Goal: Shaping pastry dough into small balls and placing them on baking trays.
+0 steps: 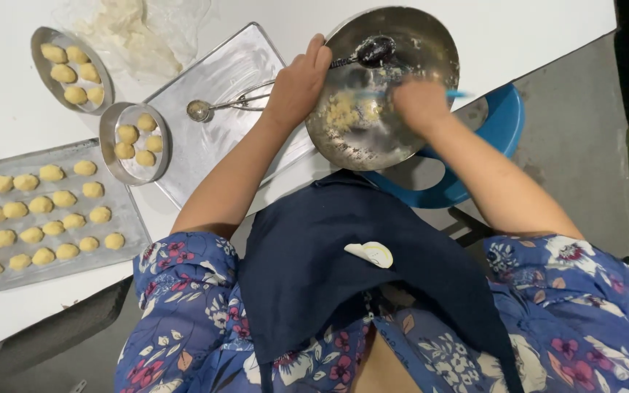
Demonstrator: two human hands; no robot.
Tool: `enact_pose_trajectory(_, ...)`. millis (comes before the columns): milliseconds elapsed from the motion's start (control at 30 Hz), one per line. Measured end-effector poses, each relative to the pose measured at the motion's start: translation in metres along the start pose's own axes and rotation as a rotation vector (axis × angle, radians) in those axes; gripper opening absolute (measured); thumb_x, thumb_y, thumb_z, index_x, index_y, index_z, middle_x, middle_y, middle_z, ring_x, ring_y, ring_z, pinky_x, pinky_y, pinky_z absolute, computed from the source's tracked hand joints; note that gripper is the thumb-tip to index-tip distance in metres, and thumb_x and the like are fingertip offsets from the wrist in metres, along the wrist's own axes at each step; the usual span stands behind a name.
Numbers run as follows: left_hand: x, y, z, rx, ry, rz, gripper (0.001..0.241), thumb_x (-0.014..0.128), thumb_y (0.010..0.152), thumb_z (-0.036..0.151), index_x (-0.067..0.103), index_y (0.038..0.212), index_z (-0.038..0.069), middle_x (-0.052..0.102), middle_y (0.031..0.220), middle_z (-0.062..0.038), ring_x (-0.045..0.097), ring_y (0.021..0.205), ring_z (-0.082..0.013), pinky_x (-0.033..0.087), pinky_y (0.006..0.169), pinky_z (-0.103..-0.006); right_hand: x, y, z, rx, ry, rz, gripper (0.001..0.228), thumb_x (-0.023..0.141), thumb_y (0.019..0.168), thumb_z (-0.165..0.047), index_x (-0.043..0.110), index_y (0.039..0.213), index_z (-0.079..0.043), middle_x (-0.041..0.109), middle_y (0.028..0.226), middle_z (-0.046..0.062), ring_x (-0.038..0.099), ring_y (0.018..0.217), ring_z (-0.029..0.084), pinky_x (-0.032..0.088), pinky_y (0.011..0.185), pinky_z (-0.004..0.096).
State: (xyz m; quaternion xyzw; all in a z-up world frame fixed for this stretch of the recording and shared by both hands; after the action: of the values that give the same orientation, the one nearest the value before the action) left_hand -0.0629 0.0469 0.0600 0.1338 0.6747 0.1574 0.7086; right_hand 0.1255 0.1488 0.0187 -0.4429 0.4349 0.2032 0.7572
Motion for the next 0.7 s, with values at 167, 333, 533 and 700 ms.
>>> enact_pose_trajectory(167, -0.002, 0.0, -0.001, -0.005, -0.041, -0.017, 0.017, 0.058, 0.096, 0.007, 0.045, 0.106, 0.007, 0.053, 0.138, -0.014, 0.062, 0.067, -0.0175, 0.056, 0.051, -0.0316, -0.042, -0.042, 0.027, 0.058, 0.103, 0.232, 0.02, 0.056, 0.102, -0.015, 0.074, 0.11, -0.008, 0.064, 0.091, 0.013, 0.064, 0.066, 0.025, 0.057, 0.056, 0.04)
enact_pose_trajectory(333, -0.007, 0.004, 0.008, 0.01, -0.041, -0.004, 0.019, 0.059, 0.096, 0.007, 0.045, 0.107, 0.006, 0.052, 0.139, -0.014, 0.061, 0.067, -0.0167, 0.056, 0.05, -0.0316, -0.038, -0.053, 0.051, 0.296, -0.105, 0.517, 0.028, 0.063, 0.093, -0.013, 0.075, 0.118, -0.014, 0.057, 0.086, 0.01, 0.059, 0.06, 0.025, 0.052, 0.045, 0.037)
enact_pose_trajectory(533, -0.01, 0.01, 0.01, -0.007, -0.048, 0.009, 0.019, 0.059, 0.095, 0.006, 0.045, 0.108, 0.007, 0.052, 0.142, -0.015, 0.063, 0.069, -0.0174, 0.055, 0.05, -0.0311, -0.007, -0.06, 0.014, 0.05, 0.137, 0.203, 0.03, 0.055, 0.094, -0.011, 0.068, 0.121, -0.012, 0.066, 0.093, 0.017, 0.068, 0.067, 0.035, 0.057, 0.056, 0.048)
enact_pose_trajectory(700, -0.015, 0.017, 0.02, 0.042, -0.032, 0.005, 0.025, 0.063, 0.092, 0.005, 0.045, 0.11, 0.009, 0.049, 0.141, -0.012, 0.057, 0.064, -0.0149, 0.054, 0.048, -0.0306, -0.042, -0.086, 0.071, 0.239, 0.024, 0.72, 0.05, 0.064, 0.09, -0.004, 0.073, 0.137, -0.014, 0.047, 0.093, 0.009, 0.048, 0.071, 0.024, 0.046, 0.059, 0.036)
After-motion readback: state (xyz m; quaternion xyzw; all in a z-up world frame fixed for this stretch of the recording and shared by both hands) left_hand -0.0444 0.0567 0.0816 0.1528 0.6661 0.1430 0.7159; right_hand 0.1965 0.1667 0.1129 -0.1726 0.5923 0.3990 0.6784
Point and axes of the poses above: each hand's wrist, its own y-axis towards the middle knuckle, its own x-axis out of the palm, z = x × y, the point moved 7 cm from there along y, towards the middle knuckle
